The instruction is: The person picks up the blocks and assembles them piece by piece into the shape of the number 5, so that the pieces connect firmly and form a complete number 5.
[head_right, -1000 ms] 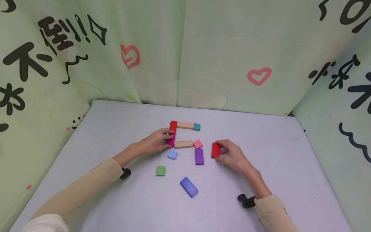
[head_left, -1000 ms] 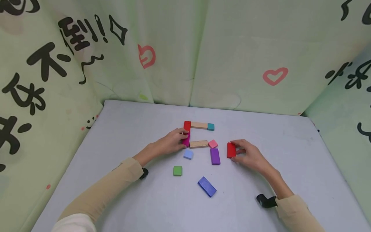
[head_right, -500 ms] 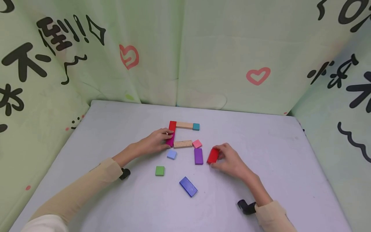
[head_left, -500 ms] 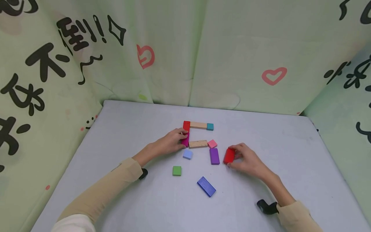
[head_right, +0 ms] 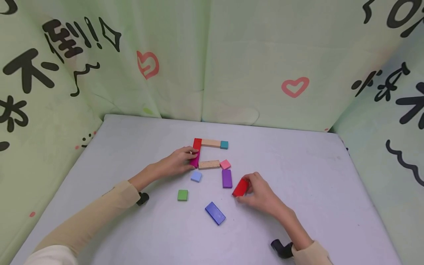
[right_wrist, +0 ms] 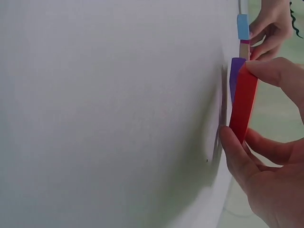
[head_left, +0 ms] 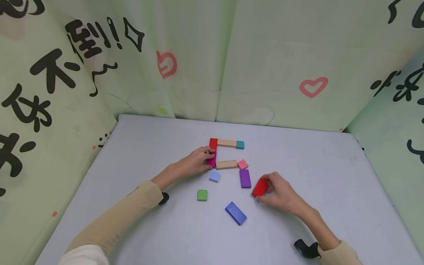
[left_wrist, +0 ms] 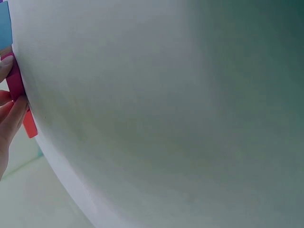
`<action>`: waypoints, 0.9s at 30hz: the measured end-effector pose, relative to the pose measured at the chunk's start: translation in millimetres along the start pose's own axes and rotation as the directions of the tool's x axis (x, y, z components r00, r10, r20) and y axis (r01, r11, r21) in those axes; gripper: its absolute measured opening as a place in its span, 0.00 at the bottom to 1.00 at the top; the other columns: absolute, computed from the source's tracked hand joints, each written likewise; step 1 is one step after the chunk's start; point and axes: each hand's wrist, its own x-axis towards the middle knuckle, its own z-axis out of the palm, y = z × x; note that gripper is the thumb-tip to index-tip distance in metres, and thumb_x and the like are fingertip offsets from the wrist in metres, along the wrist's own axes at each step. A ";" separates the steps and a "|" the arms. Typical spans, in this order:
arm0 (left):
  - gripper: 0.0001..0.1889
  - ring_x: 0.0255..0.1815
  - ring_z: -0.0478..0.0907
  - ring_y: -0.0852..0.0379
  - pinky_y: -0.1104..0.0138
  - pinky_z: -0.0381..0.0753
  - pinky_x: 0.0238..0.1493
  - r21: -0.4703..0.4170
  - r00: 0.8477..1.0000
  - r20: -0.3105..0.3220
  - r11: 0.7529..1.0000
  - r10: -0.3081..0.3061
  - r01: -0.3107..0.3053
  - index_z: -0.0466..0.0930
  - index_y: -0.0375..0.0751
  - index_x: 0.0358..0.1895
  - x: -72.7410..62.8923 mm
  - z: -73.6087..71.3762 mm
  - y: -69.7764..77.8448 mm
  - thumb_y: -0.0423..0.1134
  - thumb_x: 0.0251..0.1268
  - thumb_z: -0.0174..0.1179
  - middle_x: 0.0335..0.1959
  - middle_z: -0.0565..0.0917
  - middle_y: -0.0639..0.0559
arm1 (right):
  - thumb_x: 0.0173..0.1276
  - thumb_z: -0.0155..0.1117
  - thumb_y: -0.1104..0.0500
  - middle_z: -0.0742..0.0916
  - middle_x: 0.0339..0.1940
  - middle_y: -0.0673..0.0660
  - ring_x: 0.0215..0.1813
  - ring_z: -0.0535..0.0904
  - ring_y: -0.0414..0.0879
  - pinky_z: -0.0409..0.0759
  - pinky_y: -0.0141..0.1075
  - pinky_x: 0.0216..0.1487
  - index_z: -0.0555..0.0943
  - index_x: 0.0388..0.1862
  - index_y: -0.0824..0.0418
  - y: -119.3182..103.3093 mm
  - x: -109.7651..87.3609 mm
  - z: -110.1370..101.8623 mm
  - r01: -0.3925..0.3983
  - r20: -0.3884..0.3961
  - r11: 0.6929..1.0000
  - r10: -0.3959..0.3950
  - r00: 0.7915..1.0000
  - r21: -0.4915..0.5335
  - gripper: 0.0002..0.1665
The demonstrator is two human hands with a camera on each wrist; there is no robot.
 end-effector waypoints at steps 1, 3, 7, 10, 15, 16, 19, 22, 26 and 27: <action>0.26 0.70 0.74 0.42 0.57 0.78 0.69 0.001 1.000 0.001 1.000 -0.001 0.001 0.78 0.26 0.64 0.0 -0.1 0.1 0.36 0.67 0.70 0.68 0.76 0.37 | 0.53 0.82 0.58 0.81 0.45 0.60 0.42 0.76 0.46 0.81 0.30 0.37 0.77 0.56 0.72 -1.2 -1.4 0.9 -0.002 0.003 1.000 0.002 1.000 -0.007 0.36; 0.26 0.70 0.74 0.42 0.57 0.78 0.69 0.005 1.000 0.002 1.000 -0.003 0.003 0.78 0.27 0.64 0.2 -0.2 0.1 0.36 0.67 0.70 0.69 0.76 0.37 | 0.53 0.82 0.58 0.81 0.44 0.59 0.41 0.75 0.45 0.80 0.29 0.36 0.77 0.56 0.71 -3.5 -3.4 2.7 -0.009 0.015 1.000 0.009 1.000 -0.020 0.36; 0.26 0.70 0.74 0.42 0.57 0.78 0.68 0.001 1.000 -0.002 1.000 -0.007 0.007 0.79 0.27 0.64 0.2 -0.6 0.2 0.36 0.67 0.70 0.69 0.76 0.37 | 0.53 0.83 0.55 0.80 0.45 0.58 0.43 0.75 0.46 0.80 0.31 0.37 0.76 0.56 0.70 -6.7 -5.5 4.9 -0.033 0.046 0.999 0.035 0.998 -0.036 0.37; 0.26 0.70 0.74 0.42 0.57 0.78 0.69 -0.002 1.000 -0.003 1.000 -0.003 0.003 0.79 0.27 0.64 0.3 -0.6 0.4 0.36 0.67 0.71 0.69 0.76 0.37 | 0.52 0.84 0.53 0.80 0.47 0.59 0.46 0.75 0.47 0.81 0.33 0.38 0.76 0.59 0.69 -5.7 -5.5 3.6 -0.040 0.071 0.999 0.042 0.997 -0.033 0.40; 0.26 0.71 0.74 0.42 0.57 0.78 0.69 -0.003 1.000 -0.001 1.000 0.004 -0.004 0.78 0.27 0.64 0.7 0.1 0.7 0.36 0.67 0.71 0.69 0.76 0.37 | 0.52 0.85 0.53 0.81 0.53 0.57 0.51 0.75 0.48 0.82 0.33 0.43 0.76 0.66 0.64 4.9 -3.0 -3.0 0.009 0.104 1.000 -0.007 0.995 -0.018 0.44; 0.26 0.71 0.74 0.42 0.57 0.78 0.69 -0.004 1.000 0.000 1.000 0.003 -0.003 0.78 0.27 0.64 0.6 0.2 0.7 0.36 0.67 0.71 0.69 0.76 0.37 | 0.52 0.85 0.53 0.82 0.55 0.57 0.52 0.76 0.47 0.83 0.32 0.44 0.76 0.67 0.62 7.8 -2.2 -4.3 0.025 0.111 1.000 -0.024 0.993 -0.008 0.44; 0.26 0.71 0.74 0.42 0.57 0.78 0.68 -0.004 1.000 0.001 1.000 -0.002 0.002 0.78 0.27 0.64 0.4 0.3 0.8 0.36 0.67 0.70 0.69 0.76 0.38 | 0.54 0.83 0.58 0.83 0.58 0.57 0.52 0.77 0.47 0.83 0.32 0.46 0.77 0.67 0.61 16.8 -0.1 -8.0 0.080 0.127 0.996 -0.085 0.988 0.041 0.41; 0.26 0.71 0.74 0.43 0.58 0.79 0.68 -0.006 1.000 0.003 1.000 -0.009 0.009 0.78 0.27 0.64 0.2 0.1 0.7 0.36 0.67 0.70 0.69 0.76 0.38 | 0.57 0.81 0.62 0.84 0.60 0.55 0.52 0.80 0.46 0.84 0.32 0.50 0.79 0.65 0.58 25.7 2.3 -8.9 0.131 0.137 0.988 -0.142 0.980 0.083 0.36; 0.26 0.71 0.73 0.43 0.58 0.79 0.68 -0.009 1.000 0.006 1.000 -0.011 0.011 0.78 0.27 0.65 -0.1 -0.6 1.1 0.36 0.67 0.70 0.69 0.76 0.38 | 0.60 0.76 0.67 0.85 0.58 0.52 0.52 0.80 0.42 0.84 0.33 0.54 0.82 0.61 0.55 33.2 5.1 -8.6 0.176 0.134 0.977 -0.192 0.972 0.124 0.29; 0.26 0.71 0.73 0.43 0.58 0.79 0.68 -0.010 1.000 0.006 1.000 -0.009 0.009 0.78 0.27 0.65 -0.2 -0.8 1.3 0.36 0.67 0.70 0.69 0.76 0.38 | 0.60 0.75 0.68 0.85 0.57 0.52 0.52 0.80 0.41 0.84 0.32 0.54 0.82 0.60 0.55 34.2 5.6 -8.4 0.179 0.132 0.975 -0.196 0.972 0.130 0.28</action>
